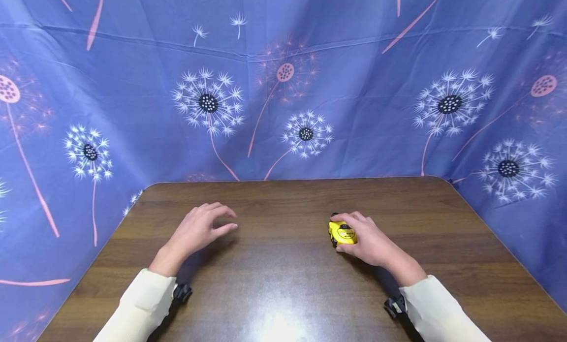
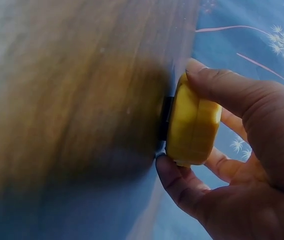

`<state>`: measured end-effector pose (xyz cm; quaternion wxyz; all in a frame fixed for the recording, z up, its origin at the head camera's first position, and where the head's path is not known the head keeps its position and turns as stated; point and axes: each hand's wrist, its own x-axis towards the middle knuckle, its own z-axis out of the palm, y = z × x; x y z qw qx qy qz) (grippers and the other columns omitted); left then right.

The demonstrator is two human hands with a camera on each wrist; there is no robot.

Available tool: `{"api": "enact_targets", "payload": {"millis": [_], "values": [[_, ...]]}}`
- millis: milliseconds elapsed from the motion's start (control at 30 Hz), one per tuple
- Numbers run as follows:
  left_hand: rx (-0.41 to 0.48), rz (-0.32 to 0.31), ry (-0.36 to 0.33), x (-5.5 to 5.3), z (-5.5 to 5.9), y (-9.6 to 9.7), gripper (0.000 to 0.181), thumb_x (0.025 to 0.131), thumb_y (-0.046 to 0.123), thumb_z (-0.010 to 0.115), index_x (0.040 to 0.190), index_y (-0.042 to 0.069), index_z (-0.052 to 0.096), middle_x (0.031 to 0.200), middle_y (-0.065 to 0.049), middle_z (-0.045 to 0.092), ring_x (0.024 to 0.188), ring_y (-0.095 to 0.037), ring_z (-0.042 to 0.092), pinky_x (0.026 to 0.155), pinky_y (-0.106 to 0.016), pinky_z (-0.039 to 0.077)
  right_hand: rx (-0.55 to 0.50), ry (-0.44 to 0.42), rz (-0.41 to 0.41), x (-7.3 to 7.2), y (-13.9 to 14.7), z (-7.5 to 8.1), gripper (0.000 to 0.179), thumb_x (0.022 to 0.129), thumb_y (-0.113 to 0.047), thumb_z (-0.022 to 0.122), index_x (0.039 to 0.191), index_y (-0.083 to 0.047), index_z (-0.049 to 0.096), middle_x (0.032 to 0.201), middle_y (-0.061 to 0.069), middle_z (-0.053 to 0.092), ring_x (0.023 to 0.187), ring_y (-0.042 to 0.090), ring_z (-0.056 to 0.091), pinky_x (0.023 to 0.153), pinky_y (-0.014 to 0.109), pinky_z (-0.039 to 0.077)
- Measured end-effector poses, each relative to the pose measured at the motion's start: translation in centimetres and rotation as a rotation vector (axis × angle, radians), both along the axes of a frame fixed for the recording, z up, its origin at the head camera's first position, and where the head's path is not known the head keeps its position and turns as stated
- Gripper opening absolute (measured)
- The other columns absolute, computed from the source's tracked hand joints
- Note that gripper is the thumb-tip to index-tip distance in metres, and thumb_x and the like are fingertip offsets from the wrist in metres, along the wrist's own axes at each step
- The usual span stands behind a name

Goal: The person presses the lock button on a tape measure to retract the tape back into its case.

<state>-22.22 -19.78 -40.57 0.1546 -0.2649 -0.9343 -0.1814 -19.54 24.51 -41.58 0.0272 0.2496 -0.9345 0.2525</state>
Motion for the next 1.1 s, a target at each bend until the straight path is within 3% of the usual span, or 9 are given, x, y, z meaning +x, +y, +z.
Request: {"api": "enact_targets", "payload": {"millis": [233,467,633,767,933,1100], "values": [[-0.008,0.016,-0.011,0.0,0.0,-0.2,0.023,0.091,0.039,0.080,0.108,0.024,0.075,0.106,0.004,0.073,0.096,-0.024,0.066,0.082,-0.049,0.050,-0.008,-0.001,0.016,-0.3,0.0,-0.2,0.068,0.083,-0.022,0.089,0.142,-0.017,0.056,0.126,0.010,0.059,0.110,0.033,0.056,0.087,0.056,0.046],[-0.026,0.086,-0.046,-0.1,0.2,-0.4,0.037,0.092,0.048,0.077,0.117,0.022,0.072,0.114,0.000,0.071,0.101,-0.027,0.065,0.087,-0.051,0.049,-0.005,-0.027,0.032,-0.6,0.2,-0.1,0.069,0.084,-0.027,0.088,0.143,-0.016,0.055,0.130,0.011,0.058,0.111,0.033,0.055,0.088,0.057,0.047],[-0.031,0.118,-0.068,-0.1,0.3,-0.6,0.045,0.092,0.052,0.074,0.127,0.023,0.070,0.124,-0.001,0.068,0.110,-0.032,0.063,0.091,-0.054,0.048,0.007,-0.036,0.029,-0.7,0.6,0.9,0.070,0.087,-0.039,0.085,0.145,-0.017,0.054,0.135,0.012,0.055,0.113,0.034,0.050,0.087,0.055,0.045],[-0.038,0.134,-0.087,-0.2,0.4,-0.7,0.053,0.093,0.055,0.072,0.135,0.023,0.067,0.131,-0.003,0.065,0.116,-0.036,0.061,0.094,-0.057,0.046,0.000,-0.017,0.007,-1.1,0.6,2.1,0.067,0.091,-0.045,0.078,0.148,-0.018,0.052,0.142,0.013,0.050,0.121,0.039,0.045,0.089,0.062,0.043],[-0.063,0.145,-0.104,-0.6,0.8,-0.5,0.060,0.094,0.059,0.069,0.141,0.023,0.062,0.137,-0.006,0.060,0.122,-0.040,0.056,0.097,-0.060,0.044,0.003,0.063,-0.045,-2.0,0.0,3.1,0.066,0.095,-0.045,0.075,0.151,-0.020,0.049,0.154,0.018,0.040,0.136,0.050,0.034,0.099,0.074,0.031],[-0.085,0.153,-0.088,-1.2,1.4,-0.3,0.067,0.094,0.061,0.067,0.146,0.020,0.058,0.149,-0.014,0.051,0.135,-0.044,0.047,0.103,-0.065,0.039,0.039,0.119,-0.107,-2.9,-0.8,3.7,0.072,0.096,-0.052,0.069,0.157,-0.025,0.042,0.164,0.021,0.026,0.147,0.054,0.020,0.108,0.077,0.015]]}}
